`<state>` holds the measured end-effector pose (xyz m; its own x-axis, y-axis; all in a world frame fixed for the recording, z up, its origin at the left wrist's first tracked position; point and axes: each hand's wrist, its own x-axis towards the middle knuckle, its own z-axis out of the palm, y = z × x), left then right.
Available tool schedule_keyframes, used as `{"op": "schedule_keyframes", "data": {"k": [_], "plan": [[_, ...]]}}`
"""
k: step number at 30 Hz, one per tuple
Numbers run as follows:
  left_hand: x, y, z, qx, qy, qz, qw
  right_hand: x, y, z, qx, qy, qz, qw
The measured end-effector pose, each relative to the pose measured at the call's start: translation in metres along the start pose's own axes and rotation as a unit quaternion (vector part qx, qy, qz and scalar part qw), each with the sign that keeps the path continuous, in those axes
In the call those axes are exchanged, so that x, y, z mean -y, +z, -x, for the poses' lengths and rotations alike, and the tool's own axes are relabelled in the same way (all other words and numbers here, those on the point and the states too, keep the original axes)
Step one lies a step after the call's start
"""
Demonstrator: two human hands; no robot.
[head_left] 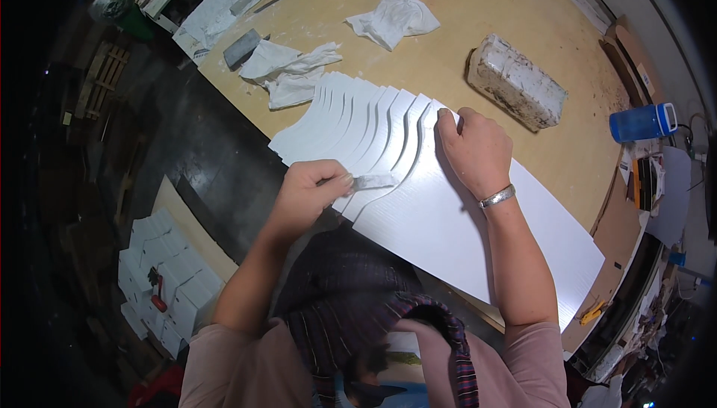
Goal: The person applies a white substance to the seams and indentations of white wooden components using a small spatula, then mixes more of the substance with a tool on the workbench.
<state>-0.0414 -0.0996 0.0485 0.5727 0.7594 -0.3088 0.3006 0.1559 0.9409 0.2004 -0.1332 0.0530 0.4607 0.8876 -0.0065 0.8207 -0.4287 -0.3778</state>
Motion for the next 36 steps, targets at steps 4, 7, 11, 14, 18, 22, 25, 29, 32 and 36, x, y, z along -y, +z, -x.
{"op": "schedule_keyframes", "data": {"k": [4, 7, 11, 14, 18, 22, 25, 29, 32, 36], "plan": [[0.014, -0.012, 0.013, -0.002, -0.005, 0.017, 1.0, 0.0, 0.002, -0.001, 0.002, -0.002, -0.001, 1.0], [0.011, -0.013, 0.013, 0.018, -0.035, 0.022, 0.999, -0.001, 0.002, 0.0, 0.002, 0.001, -0.003, 1.0], [0.012, -0.012, 0.01, 0.025, 0.002, 0.024, 0.999, -0.001, 0.002, -0.001, 0.006, 0.002, 0.006, 1.0], [0.014, -0.013, 0.01, 0.03, -0.001, 0.019, 0.999, -0.002, 0.003, -0.001, -0.005, 0.003, 0.0, 1.0], [0.021, -0.015, 0.01, 0.02, 0.01, 0.037, 0.999, 0.0, 0.0, -0.001, 0.011, 0.008, 0.006, 1.0], [0.019, -0.013, 0.008, 0.038, 0.011, 0.022, 0.999, 0.0, 0.0, 0.0, 0.003, 0.004, -0.006, 1.0], [0.021, -0.012, 0.007, 0.025, 0.018, 0.02, 0.999, 0.0, 0.001, 0.0, 0.006, 0.003, 0.0, 1.0], [0.017, -0.007, 0.006, 0.025, -0.004, 0.034, 0.999, -0.001, 0.002, 0.0, 0.0, 0.002, -0.005, 1.0], [0.017, -0.006, 0.007, 0.016, -0.019, 0.044, 0.999, -0.001, 0.002, 0.0, -0.003, 0.003, -0.001, 1.0], [0.01, -0.007, 0.014, 0.013, -0.041, 0.027, 0.999, 0.0, 0.001, -0.001, 0.005, 0.008, 0.002, 1.0]]}}
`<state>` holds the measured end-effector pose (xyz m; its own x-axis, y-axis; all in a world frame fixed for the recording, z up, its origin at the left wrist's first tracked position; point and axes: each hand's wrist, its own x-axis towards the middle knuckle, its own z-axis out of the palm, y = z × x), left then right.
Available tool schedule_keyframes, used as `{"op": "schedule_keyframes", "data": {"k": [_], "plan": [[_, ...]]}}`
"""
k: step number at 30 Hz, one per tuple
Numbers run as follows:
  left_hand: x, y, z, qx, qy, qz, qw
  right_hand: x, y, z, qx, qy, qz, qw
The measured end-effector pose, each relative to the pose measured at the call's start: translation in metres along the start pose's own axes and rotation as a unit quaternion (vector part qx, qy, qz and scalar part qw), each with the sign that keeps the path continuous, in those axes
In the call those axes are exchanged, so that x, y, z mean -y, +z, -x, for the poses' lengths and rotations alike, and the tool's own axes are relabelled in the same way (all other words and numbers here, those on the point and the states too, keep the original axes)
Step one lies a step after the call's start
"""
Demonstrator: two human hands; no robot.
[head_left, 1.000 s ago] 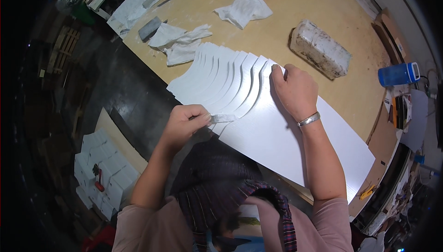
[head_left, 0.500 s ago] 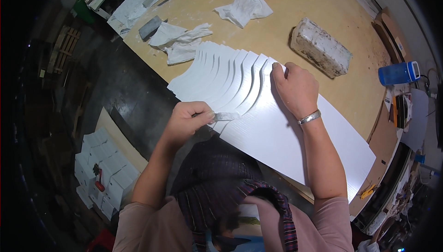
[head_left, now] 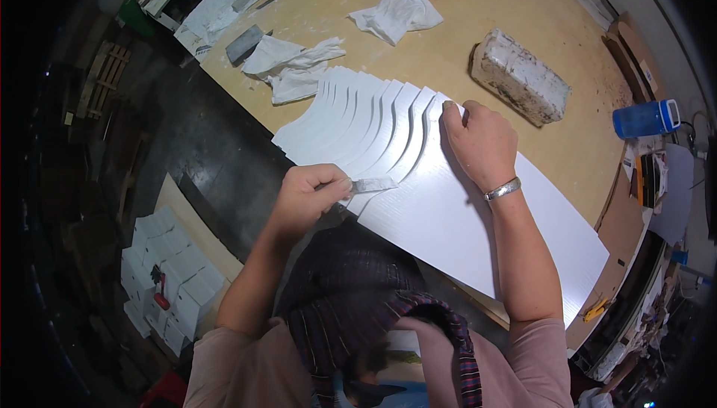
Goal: The person applies a white substance to the seams and indentations of white wooden components using a small spatula, then mixes more of the substance with a tool on the workbench.
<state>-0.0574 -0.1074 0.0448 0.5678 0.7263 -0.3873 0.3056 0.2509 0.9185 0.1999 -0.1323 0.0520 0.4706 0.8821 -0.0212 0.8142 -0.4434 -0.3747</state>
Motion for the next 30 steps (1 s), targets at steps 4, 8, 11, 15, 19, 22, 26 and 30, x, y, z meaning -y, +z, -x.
{"op": "schedule_keyframes", "data": {"k": [4, 8, 11, 15, 19, 22, 26, 30], "plan": [[0.002, 0.006, -0.005, -0.011, 0.039, -0.017, 0.999, 0.001, 0.0, 0.001, -0.003, -0.005, -0.002, 1.0], [-0.005, 0.004, 0.001, -0.021, 0.036, -0.011, 0.999, 0.0, -0.001, 0.001, 0.002, -0.003, 0.0, 1.0], [0.0, -0.004, 0.012, -0.029, 0.027, -0.018, 0.999, -0.001, -0.001, 0.0, 0.002, -0.002, 0.0, 1.0], [0.008, -0.01, 0.017, -0.031, 0.004, 0.03, 0.999, 0.0, -0.001, 0.0, 0.005, 0.0, 0.005, 1.0], [0.014, -0.01, 0.016, -0.039, 0.005, 0.023, 0.999, 0.0, -0.001, 0.0, -0.003, -0.006, 0.001, 1.0], [0.019, -0.012, 0.017, -0.044, 0.008, 0.023, 0.999, 0.001, 0.0, 0.0, -0.001, -0.001, 0.004, 1.0], [0.019, -0.012, 0.019, -0.03, 0.005, 0.039, 0.999, -0.001, 0.001, 0.001, -0.009, 0.001, -0.011, 1.0], [0.025, -0.011, 0.022, -0.018, -0.004, 0.075, 0.997, 0.0, 0.0, 0.001, -0.008, 0.0, 0.001, 1.0]]}}
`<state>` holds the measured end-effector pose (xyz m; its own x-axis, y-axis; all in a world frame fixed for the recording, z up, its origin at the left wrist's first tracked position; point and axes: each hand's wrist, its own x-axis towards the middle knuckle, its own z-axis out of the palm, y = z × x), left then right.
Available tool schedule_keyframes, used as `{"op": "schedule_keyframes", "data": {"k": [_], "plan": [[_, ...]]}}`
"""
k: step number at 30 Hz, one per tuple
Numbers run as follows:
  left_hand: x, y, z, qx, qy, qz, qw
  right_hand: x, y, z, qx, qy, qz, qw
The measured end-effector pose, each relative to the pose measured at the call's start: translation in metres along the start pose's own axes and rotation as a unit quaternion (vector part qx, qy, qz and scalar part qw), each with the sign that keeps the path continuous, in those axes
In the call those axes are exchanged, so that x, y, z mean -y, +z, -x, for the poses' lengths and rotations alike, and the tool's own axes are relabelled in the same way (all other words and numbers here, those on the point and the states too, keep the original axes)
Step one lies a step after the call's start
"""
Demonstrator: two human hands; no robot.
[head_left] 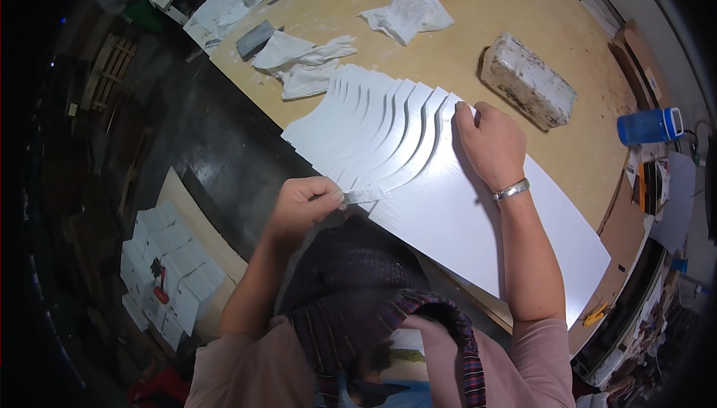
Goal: The person applies a white substance to the seams and indentations of white wooden components using a small spatula, then mixes more of the substance with a tool on the workbench.
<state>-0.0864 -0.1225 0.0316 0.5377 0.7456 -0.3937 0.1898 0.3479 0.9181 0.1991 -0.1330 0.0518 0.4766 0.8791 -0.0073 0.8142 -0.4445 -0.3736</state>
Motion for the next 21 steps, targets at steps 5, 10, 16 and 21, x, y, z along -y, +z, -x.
{"op": "schedule_keyframes", "data": {"k": [5, 10, 16, 21], "plan": [[0.003, 0.005, 0.003, -0.016, 0.011, 0.011, 1.0, 0.001, -0.001, 0.0, 0.002, -0.002, -0.001, 1.0], [0.004, 0.009, 0.006, -0.014, -0.002, 0.023, 1.0, 0.0, 0.001, 0.0, 0.002, 0.002, -0.008, 1.0], [0.008, 0.009, 0.011, -0.035, 0.007, 0.023, 0.999, 0.0, 0.001, 0.0, -0.007, -0.002, -0.005, 1.0], [0.012, 0.006, 0.014, -0.057, -0.012, 0.008, 0.998, 0.001, 0.001, 0.0, 0.007, 0.001, 0.008, 1.0]]}}
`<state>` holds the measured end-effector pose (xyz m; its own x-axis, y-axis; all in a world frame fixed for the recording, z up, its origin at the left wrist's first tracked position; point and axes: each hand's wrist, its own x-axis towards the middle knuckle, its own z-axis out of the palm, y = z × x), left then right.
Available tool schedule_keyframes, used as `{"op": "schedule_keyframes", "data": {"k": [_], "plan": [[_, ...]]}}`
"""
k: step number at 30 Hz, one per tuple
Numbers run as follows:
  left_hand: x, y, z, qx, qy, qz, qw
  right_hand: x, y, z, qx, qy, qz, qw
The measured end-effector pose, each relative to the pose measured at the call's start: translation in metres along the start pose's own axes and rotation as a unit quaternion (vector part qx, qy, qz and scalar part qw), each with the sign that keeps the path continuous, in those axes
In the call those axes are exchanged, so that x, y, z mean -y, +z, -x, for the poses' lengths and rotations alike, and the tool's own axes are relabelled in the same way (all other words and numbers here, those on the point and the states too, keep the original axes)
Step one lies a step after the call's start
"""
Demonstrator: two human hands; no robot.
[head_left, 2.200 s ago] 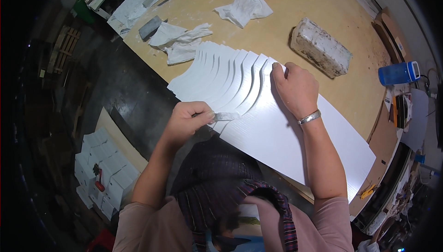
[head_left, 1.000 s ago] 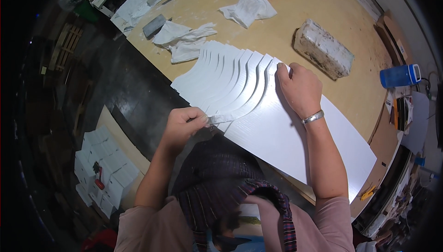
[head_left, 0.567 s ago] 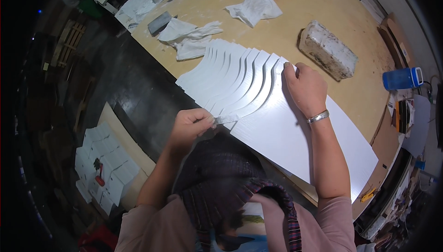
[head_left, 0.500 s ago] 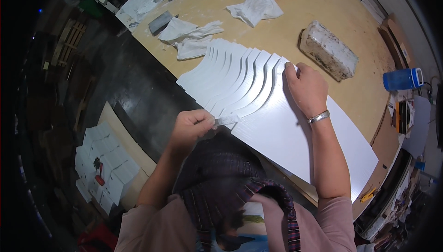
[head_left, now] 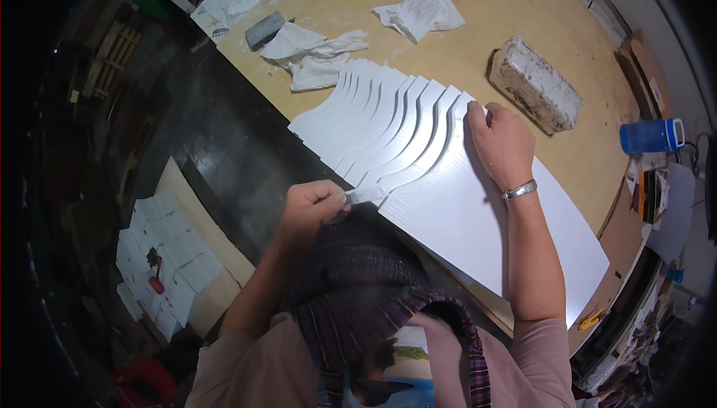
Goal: The person applies a white substance to the seams and indentations of white wooden components using a small spatula, then mixes more of the substance with a tool on the workbench.
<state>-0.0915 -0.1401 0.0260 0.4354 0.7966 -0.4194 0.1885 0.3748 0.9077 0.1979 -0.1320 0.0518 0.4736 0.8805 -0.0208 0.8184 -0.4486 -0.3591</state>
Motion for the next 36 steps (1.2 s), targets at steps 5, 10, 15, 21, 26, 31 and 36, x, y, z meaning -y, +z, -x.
{"op": "schedule_keyframes", "data": {"k": [5, 10, 15, 21, 26, 31, 36], "plan": [[0.008, -0.001, 0.003, 0.031, 0.005, 0.017, 0.999, -0.001, 0.0, 0.001, -0.012, -0.005, -0.013, 1.0], [0.012, 0.001, 0.003, 0.018, 0.013, 0.054, 0.998, -0.001, 0.0, 0.0, 0.001, 0.004, 0.003, 1.0], [0.01, 0.001, 0.001, 0.0, -0.009, 0.072, 0.997, -0.001, 0.0, -0.001, 0.007, 0.004, 0.009, 1.0], [0.018, -0.002, 0.001, 0.04, 0.013, 0.04, 0.998, 0.001, -0.001, 0.0, 0.003, 0.001, 0.009, 1.0], [0.001, -0.004, 0.005, -0.014, 0.034, 0.028, 0.999, 0.0, 0.0, 0.0, 0.001, 0.0, 0.008, 1.0], [-0.001, -0.012, 0.006, 0.009, 0.092, 0.014, 0.996, -0.001, 0.0, 0.0, -0.001, -0.005, 0.013, 1.0], [0.0, -0.014, 0.005, 0.017, 0.13, 0.038, 0.991, 0.001, 0.0, 0.0, -0.005, -0.006, 0.008, 1.0]]}}
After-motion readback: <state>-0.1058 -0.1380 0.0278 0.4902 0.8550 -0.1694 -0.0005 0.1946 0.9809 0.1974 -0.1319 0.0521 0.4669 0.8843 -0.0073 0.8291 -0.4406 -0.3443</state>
